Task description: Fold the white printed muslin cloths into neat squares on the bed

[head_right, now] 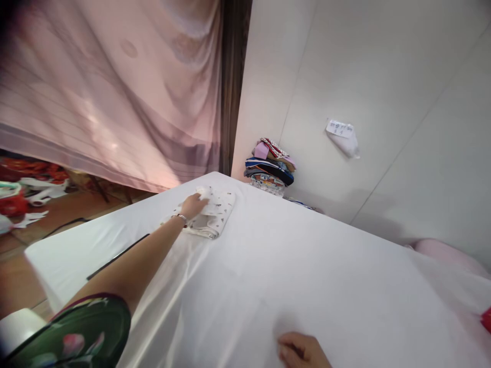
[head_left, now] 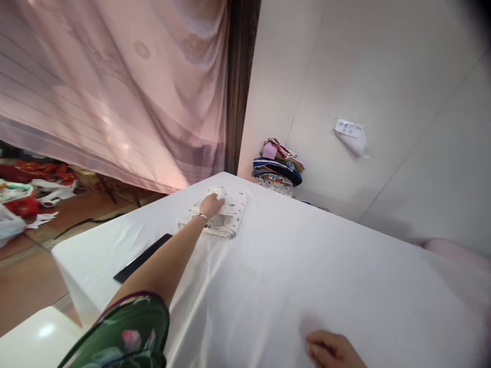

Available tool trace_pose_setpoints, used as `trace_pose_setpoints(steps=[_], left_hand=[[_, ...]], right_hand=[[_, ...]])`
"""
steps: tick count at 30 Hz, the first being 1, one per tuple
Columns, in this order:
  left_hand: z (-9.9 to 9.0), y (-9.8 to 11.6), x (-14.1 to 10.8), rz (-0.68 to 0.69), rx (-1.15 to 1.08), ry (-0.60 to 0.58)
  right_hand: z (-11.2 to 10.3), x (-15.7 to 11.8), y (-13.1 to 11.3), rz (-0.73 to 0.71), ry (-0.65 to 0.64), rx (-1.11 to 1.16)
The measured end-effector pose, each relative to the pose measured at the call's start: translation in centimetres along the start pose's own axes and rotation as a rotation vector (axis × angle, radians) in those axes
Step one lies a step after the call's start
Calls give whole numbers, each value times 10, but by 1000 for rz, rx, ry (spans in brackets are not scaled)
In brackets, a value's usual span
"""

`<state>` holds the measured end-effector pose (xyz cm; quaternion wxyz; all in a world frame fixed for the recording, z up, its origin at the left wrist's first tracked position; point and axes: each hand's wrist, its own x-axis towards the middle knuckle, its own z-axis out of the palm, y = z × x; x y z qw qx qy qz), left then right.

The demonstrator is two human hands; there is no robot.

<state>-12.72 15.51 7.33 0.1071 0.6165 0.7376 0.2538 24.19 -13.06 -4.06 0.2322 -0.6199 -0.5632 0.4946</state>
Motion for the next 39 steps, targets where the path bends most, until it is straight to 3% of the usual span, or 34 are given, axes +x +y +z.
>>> trace_pose_setpoints(steps=[2, 3, 5, 7, 10, 13, 15, 17, 21, 23, 26, 30, 32, 34, 37, 39], left_hand=[[10, 43, -20, 162, -50, -4], [19, 66, -36, 262, -76, -19], [45, 106, -83, 666, -128, -82], [73, 133, -142, 975, -147, -270], [99, 142, -225, 1289, -142, -654], [94, 132, -264, 1478, -250, -864], [80, 126, -263, 1460, -366, -892], [65, 120, -249, 1357, -407, -807], [47, 93, -211, 1130, -243, -386], [44, 72, -196, 984, -120, -253], [44, 40, -185, 716, 46, -314], [45, 25, -183, 505, 85, -450], [43, 35, -183, 418, -8, -508], [36, 57, -182, 315, -259, -663], [17, 108, -181, 284, -846, -912], [5, 145, -182, 403, -1113, -887]], right_hand=[[-12, 10, -13, -55, 29, 90], [-18, 16, -21, -67, 108, 153], [-32, 29, -35, -58, 286, 361], [-44, 41, -42, -93, 382, 637], [-55, 46, -35, -1, 360, 754], [-54, 35, -18, 37, 374, 697], [-50, 26, -9, 13, 419, 686], [-45, 20, -2, -6, 436, 669], [-41, 19, 2, -37, 485, 403], [-41, 17, -3, -73, 538, 205], [-41, 7, -16, -237, 580, -62], [-32, -6, -36, -385, 398, -346], [-28, -5, -42, -352, 362, -388], [-32, 1, -44, -320, 381, -315], [-56, 11, -41, -349, 522, 73], [-80, 16, -33, -362, 734, 438]])
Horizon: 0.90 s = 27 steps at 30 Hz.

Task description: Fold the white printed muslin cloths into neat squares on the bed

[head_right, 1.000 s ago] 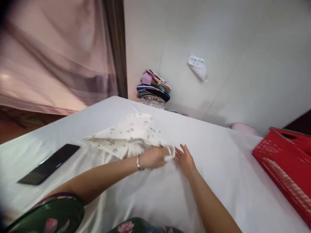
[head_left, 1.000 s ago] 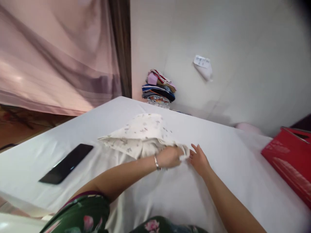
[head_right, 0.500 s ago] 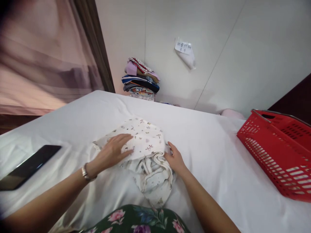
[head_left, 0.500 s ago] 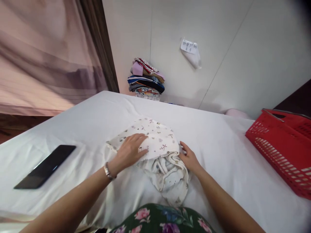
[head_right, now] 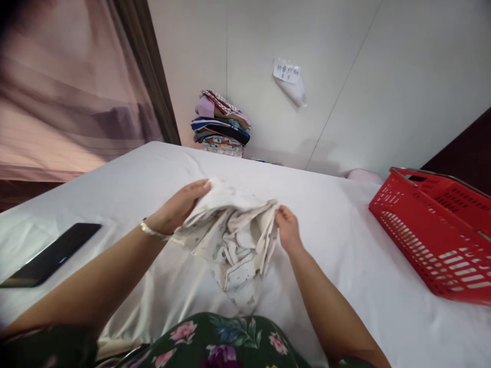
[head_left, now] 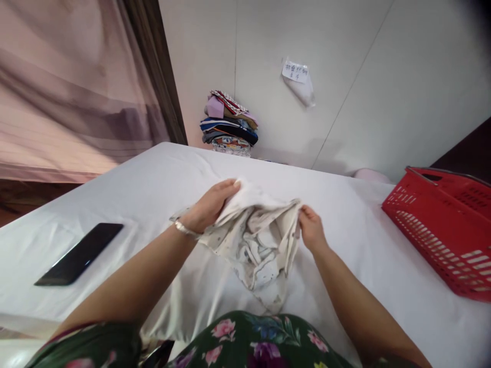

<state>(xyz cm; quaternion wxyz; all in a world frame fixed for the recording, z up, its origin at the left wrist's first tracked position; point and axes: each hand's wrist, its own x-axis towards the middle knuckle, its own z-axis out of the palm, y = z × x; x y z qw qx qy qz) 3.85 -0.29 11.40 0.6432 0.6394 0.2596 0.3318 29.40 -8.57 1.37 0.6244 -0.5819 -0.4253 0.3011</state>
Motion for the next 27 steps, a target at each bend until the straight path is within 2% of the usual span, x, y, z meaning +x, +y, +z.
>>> trace_pose_setpoints(steps=[2, 3, 5, 7, 9, 11, 14, 16, 18, 20, 23, 25, 27], left_hand=[[18, 18, 17, 187, -25, -45], [25, 22, 23, 261, 10, -53], [30, 17, 29, 345, 143, -38], [24, -2, 26, 338, 351, 23], [10, -29, 17, 243, 614, 97], [-7, -56, 4, 144, 854, 102], [-30, -82, -18, 193, 1142, 50], [-43, -89, -28, 208, 1311, 100], [-55, -92, -35, 160, 1444, 161], [-65, -92, -38, 78, 1532, 184], [-76, -95, -37, -50, 1580, 178], [-81, -97, -34, -101, 1588, 172], [-86, -97, -28, -167, 1557, 222]], right_hand=[[-21, 12, 8, 121, 253, 213], [-31, 14, 13, 219, 314, 271], [-51, 8, 26, 408, 325, 309], [-68, -7, 38, 496, 289, 264], [-81, -24, 44, 423, 300, 126], [-90, -38, 42, 236, 324, -134], [-91, -47, 28, -64, 226, -533], [-84, -45, 18, -146, 73, -664], [-74, -36, 11, -166, -53, -803], [-65, -22, 8, -127, -122, -1025], [-59, 3, 10, 63, -190, -1280], [-59, 21, 11, 170, -205, -1254], [-62, 38, 8, 213, -196, -1156]])
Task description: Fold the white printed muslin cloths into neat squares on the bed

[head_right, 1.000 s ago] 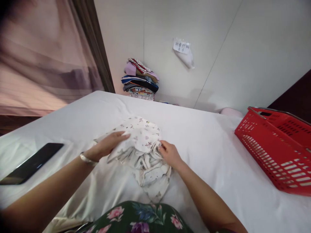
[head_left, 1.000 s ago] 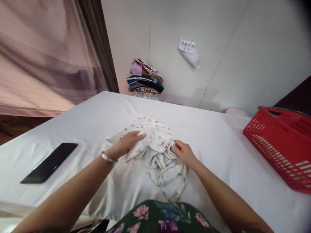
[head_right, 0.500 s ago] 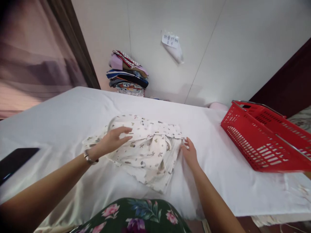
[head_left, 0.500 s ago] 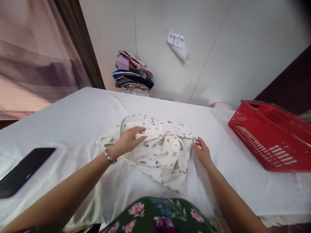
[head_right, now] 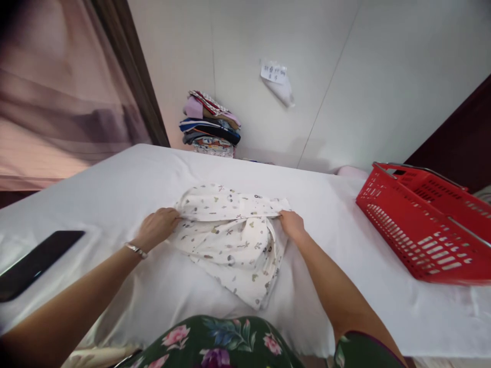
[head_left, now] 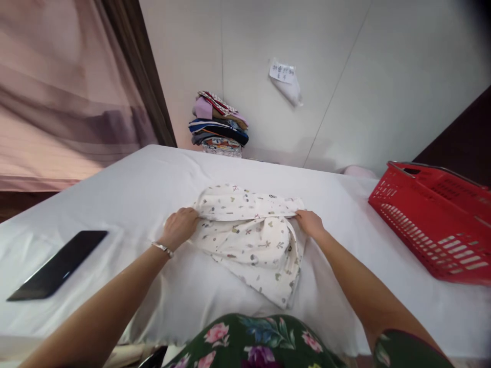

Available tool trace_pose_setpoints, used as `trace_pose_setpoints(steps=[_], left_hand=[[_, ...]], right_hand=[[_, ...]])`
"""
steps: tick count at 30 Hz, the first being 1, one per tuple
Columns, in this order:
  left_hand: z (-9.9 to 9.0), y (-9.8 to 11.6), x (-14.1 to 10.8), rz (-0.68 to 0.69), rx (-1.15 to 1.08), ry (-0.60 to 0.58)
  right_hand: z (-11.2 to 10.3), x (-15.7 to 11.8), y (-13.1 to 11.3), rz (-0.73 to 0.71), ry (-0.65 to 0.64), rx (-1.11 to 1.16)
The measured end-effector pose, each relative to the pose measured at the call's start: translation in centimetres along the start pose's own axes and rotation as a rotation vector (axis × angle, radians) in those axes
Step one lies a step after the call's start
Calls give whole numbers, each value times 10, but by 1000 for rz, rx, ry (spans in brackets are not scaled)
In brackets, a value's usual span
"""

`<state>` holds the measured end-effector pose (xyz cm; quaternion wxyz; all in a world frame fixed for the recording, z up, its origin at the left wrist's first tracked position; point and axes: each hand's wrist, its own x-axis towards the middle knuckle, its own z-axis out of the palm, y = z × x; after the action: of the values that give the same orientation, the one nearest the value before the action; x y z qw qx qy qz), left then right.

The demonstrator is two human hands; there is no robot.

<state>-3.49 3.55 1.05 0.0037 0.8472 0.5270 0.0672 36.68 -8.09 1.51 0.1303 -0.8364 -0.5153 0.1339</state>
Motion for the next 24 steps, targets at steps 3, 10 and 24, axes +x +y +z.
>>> trace_pose_setpoints(steps=[3, 10, 24], left_hand=[[-10, 2, 20, -202, -193, 69], [-98, 47, 68, -69, -455, 476], [-83, 75, 101, -52, -125, 104]], right_hand=[[-27, 20, -6, 6, -13, 120], [-150, 48, -34, -4, 411, 992], [-339, -3, -27, -441, 1106, 1129]])
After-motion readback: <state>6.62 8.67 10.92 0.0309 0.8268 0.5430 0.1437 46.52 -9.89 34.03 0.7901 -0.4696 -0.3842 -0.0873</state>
